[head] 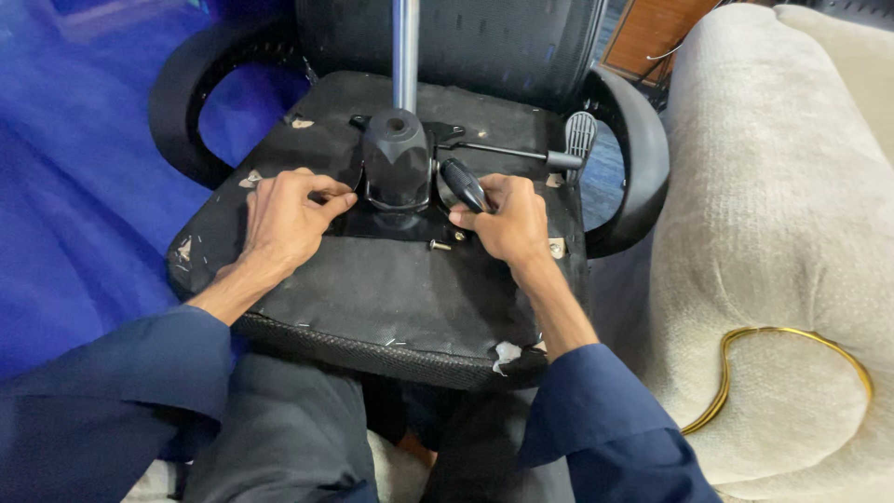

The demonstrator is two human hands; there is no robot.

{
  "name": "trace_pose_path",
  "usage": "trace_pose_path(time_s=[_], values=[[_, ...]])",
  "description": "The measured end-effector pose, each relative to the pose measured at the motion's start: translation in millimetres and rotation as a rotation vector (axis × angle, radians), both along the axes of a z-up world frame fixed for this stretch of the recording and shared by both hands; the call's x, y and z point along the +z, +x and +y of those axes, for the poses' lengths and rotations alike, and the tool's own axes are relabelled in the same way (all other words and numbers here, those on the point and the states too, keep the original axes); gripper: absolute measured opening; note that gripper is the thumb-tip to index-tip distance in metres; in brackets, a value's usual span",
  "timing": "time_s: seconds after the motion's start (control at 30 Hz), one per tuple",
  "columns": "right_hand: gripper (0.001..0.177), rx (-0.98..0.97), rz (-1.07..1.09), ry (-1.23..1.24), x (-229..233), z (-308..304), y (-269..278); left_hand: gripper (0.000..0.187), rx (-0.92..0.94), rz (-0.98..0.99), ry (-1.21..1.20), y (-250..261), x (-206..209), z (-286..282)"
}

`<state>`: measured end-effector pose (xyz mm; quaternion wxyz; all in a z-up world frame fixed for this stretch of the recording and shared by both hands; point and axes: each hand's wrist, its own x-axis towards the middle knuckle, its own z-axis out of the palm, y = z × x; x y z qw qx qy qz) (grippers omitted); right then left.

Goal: The person uses a screwdriver to loosen and remove screws from the base of an office chair. They unscrew fasteners one by one and place them on the chair seat, then remove the central mounting component.

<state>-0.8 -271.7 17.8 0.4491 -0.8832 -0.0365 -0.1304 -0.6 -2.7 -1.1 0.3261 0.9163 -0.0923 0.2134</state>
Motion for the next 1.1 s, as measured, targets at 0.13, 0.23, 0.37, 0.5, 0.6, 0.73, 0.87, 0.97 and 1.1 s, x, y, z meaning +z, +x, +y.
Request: trace_pose_path(time_s=[0.13, 0.23, 0.37, 0.5, 0.6, 0.73, 0.87, 0.97, 1.1], values=[[0.042, -0.01, 0.0, -0.022, 1.3, -2.6, 0.2, 0.02, 0.022, 0.026, -0.004, -1.0, 0.5, -2.4], [0.046, -0.001, -0.056, -0.141, 5.0, -4.7, -5.7, 0.02, 0.043, 0.017, -0.002, -5.5, 2.4, -5.0], [0.046, 0.038, -0.066, -0.269, 15.7, -6.0, -21.8, 0.021, 0.053, 0.059, -0.003, -5.2, 2.0, -3.8], [0.043, -0.025, 0.006, -0.402, 30.4, -3.6, -39.0, 0.022, 0.059, 0.073, -0.023, -4.1, 1.1, -3.2], [0.042, -0.056, 0.068, -0.412, 36.4, 1.1, -43.5, 0.023, 0.035, 0.047, -0.017, -3.8, 0.2, -2.7], [0.048, -0.096, 0.011, -0.43, 29.3, 6.2, -41.6, 0.023, 0.047, 0.058, -0.019, -4.2, 1.0, -3.2], [0.05, -0.045, -0.049, -0.47, 20.0, 4.4, -26.8, 0.023, 0.051, 0.089, -0.012, -4.9, 2.4, -3.1], [0.049, -0.001, -0.074, -0.508, 16.5, 3.0, -15.0, 0.023, 0.054, 0.093, -0.021, -5.5, 3.1, -3.4], [0.044, 0.041, 0.129, -0.406, 18.0, 0.8, -8.0, 0.022, 0.021, 0.049, -0.042, -8.0, 6.6, -5.0]])
